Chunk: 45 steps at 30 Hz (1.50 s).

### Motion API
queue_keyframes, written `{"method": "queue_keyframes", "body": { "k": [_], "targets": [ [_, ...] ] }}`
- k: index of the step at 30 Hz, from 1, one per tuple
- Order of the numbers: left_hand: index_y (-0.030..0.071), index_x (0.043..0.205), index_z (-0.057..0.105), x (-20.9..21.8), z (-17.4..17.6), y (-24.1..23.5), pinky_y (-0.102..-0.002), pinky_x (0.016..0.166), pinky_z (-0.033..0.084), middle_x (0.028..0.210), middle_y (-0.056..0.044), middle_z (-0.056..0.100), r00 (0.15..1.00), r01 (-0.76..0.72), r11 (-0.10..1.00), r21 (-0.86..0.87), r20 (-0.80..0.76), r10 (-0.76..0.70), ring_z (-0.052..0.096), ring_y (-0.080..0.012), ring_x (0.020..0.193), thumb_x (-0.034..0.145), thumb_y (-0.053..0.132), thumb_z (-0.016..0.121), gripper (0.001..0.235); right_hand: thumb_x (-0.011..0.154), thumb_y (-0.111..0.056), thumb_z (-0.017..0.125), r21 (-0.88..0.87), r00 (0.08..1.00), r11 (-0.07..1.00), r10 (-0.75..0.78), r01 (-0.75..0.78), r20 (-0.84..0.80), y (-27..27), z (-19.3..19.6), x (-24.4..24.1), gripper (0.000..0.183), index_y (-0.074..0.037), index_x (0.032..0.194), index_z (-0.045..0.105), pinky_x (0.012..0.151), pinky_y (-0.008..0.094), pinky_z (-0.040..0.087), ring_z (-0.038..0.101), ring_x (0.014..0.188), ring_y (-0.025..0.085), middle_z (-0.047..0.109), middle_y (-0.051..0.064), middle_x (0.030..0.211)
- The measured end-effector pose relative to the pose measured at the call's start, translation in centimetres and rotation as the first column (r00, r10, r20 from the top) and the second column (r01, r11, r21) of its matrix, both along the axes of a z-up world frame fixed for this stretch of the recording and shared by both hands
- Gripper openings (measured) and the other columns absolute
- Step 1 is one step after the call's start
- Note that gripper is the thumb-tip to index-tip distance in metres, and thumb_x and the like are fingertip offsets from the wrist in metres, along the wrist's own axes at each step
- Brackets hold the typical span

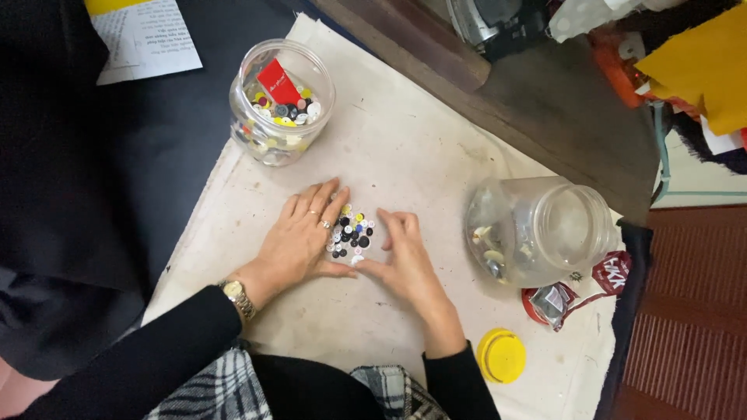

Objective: The person sorts a large pile of colorful buttons on a white cloth by hand, picking them up and placing them into a clear plastic jar. The person then secures the jar with a yellow lid and places a small packet into a second jar.

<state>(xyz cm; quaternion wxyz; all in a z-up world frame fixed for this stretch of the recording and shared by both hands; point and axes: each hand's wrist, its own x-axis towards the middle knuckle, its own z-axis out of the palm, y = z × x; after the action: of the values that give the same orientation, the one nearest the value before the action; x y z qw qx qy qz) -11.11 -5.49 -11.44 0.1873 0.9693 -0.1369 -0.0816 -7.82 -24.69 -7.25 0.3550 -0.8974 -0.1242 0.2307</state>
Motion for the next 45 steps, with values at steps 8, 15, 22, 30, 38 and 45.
{"method": "queue_keyframes", "body": {
  "k": [8, 15, 22, 30, 38, 45],
  "targets": [
    [0.01, 0.142, 0.032, 1.2, -4.0, -1.5, -0.041, 0.11, 0.028, 0.141, -0.01, 0.033, 0.994, 0.043, 0.994, -0.1, 0.105, -0.033, 0.032, -0.0295, 0.133, 0.054, 0.063, 0.081, 0.114, 0.068, 0.003, 0.08, 0.089, 0.993, 0.99, -0.115, 0.113, 0.014, 2.3, -2.7, -0.7, 0.064, 0.008, 0.123, 0.049, 0.069, 0.032, 0.063, 0.066, 0.078, 0.028, 0.044, 0.015, 0.106],
    [0.01, 0.127, 0.041, 1.5, -5.8, -2.2, -0.035, 0.1, 0.034, 0.13, -0.007, 0.04, 0.99, 0.04, 0.997, -0.061, 0.135, -0.031, 0.038, -0.0254, 0.125, 0.056, 0.042, 0.082, 0.088, 0.072, 0.001, 0.073, 0.091, 0.983, 0.979, -0.181, 0.182, -0.015, 3.6, -5.9, -0.5, 0.039, 0.002, 0.108, 0.062, 0.075, 0.031, 0.063, 0.065, 0.092, 0.036, 0.056, 0.019, 0.101],
    [0.012, 0.11, 0.047, 1.9, -7.7, -2.3, -0.033, 0.085, 0.038, 0.118, -0.005, 0.044, 0.982, 0.018, 0.997, -0.078, 0.19, -0.003, 0.044, -0.0239, 0.111, 0.056, 0.024, 0.077, 0.063, 0.083, -0.004, 0.061, 0.041, 0.978, 0.988, -0.139, 0.147, -0.158, 4.3, -2.3, -0.9, 0.036, 0.006, 0.118, 0.062, 0.08, 0.039, 0.06, 0.067, 0.101, 0.037, 0.066, 0.027, 0.109],
    [0.01, 0.105, 0.047, 1.8, -6.6, -1.9, -0.033, 0.081, 0.042, 0.107, -0.007, 0.046, 0.973, -0.002, 0.974, -0.226, 0.226, 0.054, 0.047, -0.0266, 0.106, 0.054, 0.017, 0.077, 0.059, 0.084, 0.0, 0.06, 0.052, 0.973, 0.979, -0.191, 0.199, -0.126, 5.9, 0.6, -0.4, 0.03, 0.002, 0.113, 0.065, 0.081, 0.033, 0.06, 0.068, 0.101, 0.033, 0.067, 0.025, 0.11],
    [0.016, 0.101, 0.05, 1.5, -3.9, -2.0, -0.034, 0.087, 0.041, 0.103, -0.004, 0.048, 0.974, -0.032, 0.966, -0.257, 0.208, 0.088, 0.048, -0.0241, 0.105, 0.072, 0.048, 0.074, 0.05, 0.082, -0.002, 0.068, 0.006, 0.969, 0.97, -0.245, 0.245, -0.013, 1.7, -0.7, 2.3, 0.033, 0.001, 0.115, 0.065, 0.074, 0.037, 0.062, 0.072, 0.09, 0.029, 0.067, 0.022, 0.108],
    [0.012, 0.118, 0.044, 1.6, -4.6, -2.2, -0.034, 0.088, 0.042, 0.111, -0.006, 0.046, 0.971, -0.053, 0.979, -0.194, 0.221, 0.096, 0.048, -0.0244, 0.108, 0.061, 0.062, 0.077, 0.083, 0.085, -0.001, 0.063, 0.108, 0.989, 0.992, -0.082, 0.069, 0.122, 2.2, -4.0, 2.4, 0.02, 0.0, 0.105, 0.066, 0.077, 0.039, 0.06, 0.066, 0.089, 0.031, 0.059, 0.016, 0.102]
  ]
}}
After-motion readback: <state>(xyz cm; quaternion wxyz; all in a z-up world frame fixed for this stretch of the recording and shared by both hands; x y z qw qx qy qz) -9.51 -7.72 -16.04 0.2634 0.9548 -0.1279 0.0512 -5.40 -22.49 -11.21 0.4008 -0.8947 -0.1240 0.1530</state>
